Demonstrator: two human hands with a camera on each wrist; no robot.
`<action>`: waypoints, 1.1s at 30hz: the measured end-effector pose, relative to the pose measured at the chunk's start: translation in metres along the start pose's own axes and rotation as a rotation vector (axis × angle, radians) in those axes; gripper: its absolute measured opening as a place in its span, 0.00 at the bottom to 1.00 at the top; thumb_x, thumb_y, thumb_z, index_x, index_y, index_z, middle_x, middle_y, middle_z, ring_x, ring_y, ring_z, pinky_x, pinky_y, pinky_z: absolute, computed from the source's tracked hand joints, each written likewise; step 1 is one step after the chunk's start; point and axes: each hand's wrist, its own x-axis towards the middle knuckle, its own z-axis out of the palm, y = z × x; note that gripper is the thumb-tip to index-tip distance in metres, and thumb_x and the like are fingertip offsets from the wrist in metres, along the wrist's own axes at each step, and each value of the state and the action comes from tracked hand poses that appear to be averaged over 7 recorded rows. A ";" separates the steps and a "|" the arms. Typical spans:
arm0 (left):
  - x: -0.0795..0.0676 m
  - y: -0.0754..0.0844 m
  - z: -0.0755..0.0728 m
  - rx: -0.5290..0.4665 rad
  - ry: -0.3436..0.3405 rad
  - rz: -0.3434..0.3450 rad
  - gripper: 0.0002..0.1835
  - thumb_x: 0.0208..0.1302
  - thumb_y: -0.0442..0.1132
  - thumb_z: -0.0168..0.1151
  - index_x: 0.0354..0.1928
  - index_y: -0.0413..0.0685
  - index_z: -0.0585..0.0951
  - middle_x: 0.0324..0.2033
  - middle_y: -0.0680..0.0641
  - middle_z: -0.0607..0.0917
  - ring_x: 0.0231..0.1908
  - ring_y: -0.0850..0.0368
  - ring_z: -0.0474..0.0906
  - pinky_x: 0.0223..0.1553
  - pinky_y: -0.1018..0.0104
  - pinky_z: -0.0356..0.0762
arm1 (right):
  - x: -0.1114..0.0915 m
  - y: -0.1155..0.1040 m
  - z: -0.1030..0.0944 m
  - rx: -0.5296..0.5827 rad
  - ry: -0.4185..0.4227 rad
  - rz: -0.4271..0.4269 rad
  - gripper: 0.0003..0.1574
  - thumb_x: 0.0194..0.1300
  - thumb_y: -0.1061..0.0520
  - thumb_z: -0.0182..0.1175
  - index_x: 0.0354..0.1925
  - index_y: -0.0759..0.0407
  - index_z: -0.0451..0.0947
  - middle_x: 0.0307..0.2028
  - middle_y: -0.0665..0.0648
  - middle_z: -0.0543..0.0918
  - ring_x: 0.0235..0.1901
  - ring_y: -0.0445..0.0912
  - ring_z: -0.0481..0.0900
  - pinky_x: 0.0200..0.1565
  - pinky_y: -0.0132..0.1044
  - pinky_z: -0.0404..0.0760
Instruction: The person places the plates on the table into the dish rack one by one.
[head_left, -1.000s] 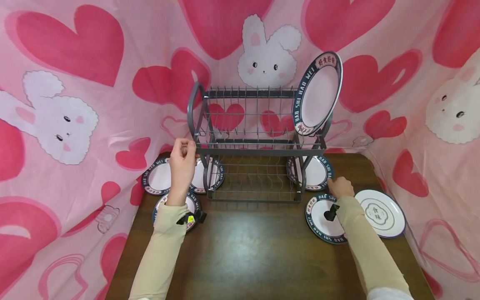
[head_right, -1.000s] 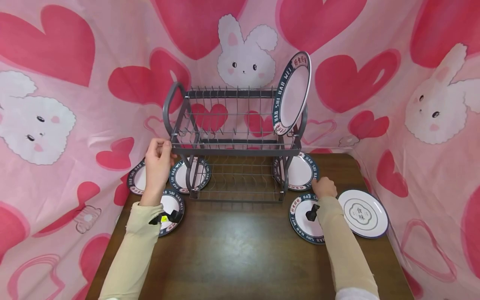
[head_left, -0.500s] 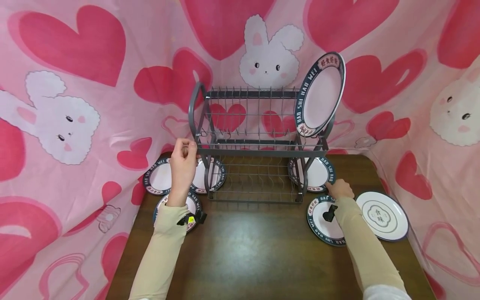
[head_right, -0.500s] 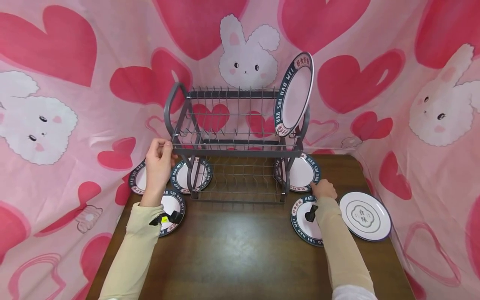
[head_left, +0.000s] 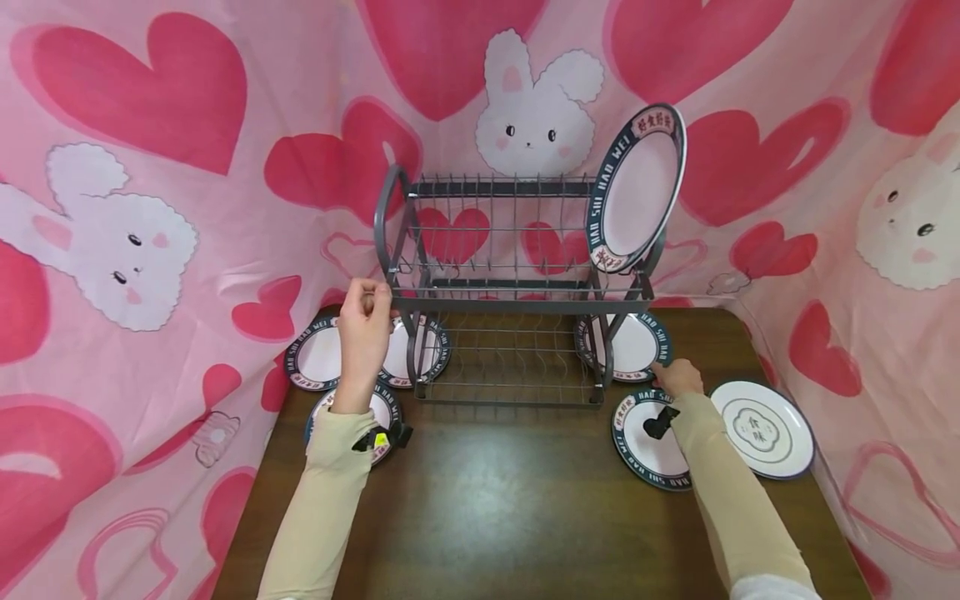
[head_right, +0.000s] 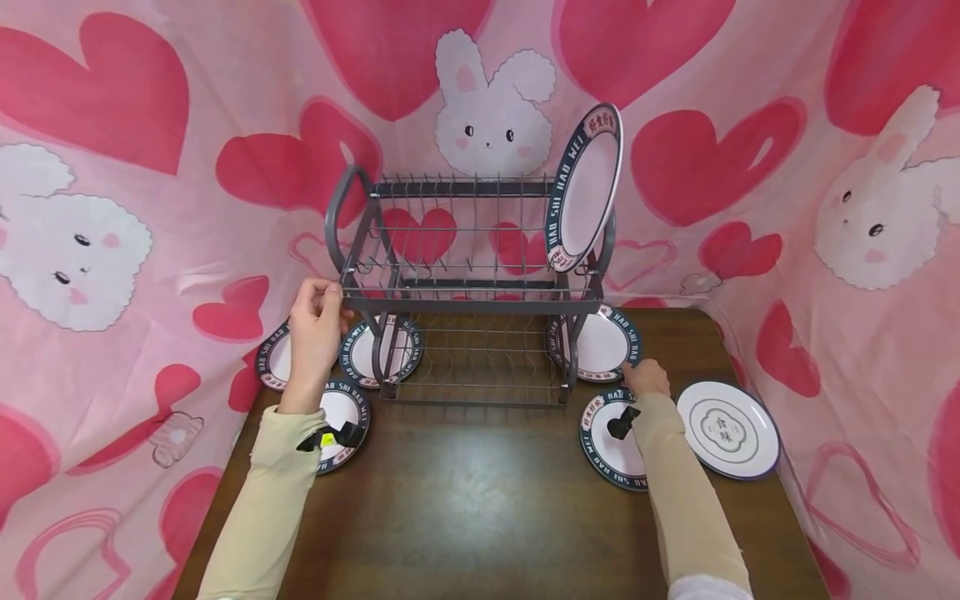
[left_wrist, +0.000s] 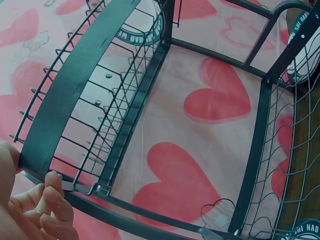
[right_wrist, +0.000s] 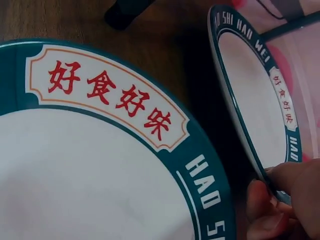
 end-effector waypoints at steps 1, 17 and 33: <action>0.000 0.001 0.000 -0.005 -0.002 0.001 0.12 0.69 0.44 0.51 0.43 0.42 0.75 0.23 0.36 0.80 0.19 0.52 0.74 0.18 0.72 0.65 | 0.001 0.000 0.000 0.006 0.001 0.004 0.37 0.70 0.41 0.41 0.47 0.75 0.75 0.36 0.65 0.83 0.42 0.60 0.74 0.46 0.51 0.72; -0.008 0.024 -0.005 -0.006 -0.023 -0.005 0.12 0.69 0.41 0.49 0.43 0.37 0.73 0.25 0.35 0.80 0.17 0.66 0.72 0.19 0.74 0.68 | 0.008 0.005 -0.003 0.385 -0.107 -0.080 0.29 0.68 0.45 0.37 0.24 0.66 0.70 0.14 0.51 0.70 0.15 0.44 0.69 0.20 0.33 0.68; -0.002 0.001 -0.001 0.011 0.002 0.029 0.14 0.69 0.48 0.50 0.42 0.44 0.74 0.21 0.42 0.80 0.18 0.55 0.74 0.18 0.71 0.66 | -0.015 0.009 0.002 0.655 -0.034 -0.059 0.21 0.69 0.52 0.35 0.28 0.63 0.66 0.16 0.50 0.69 0.17 0.43 0.67 0.21 0.32 0.69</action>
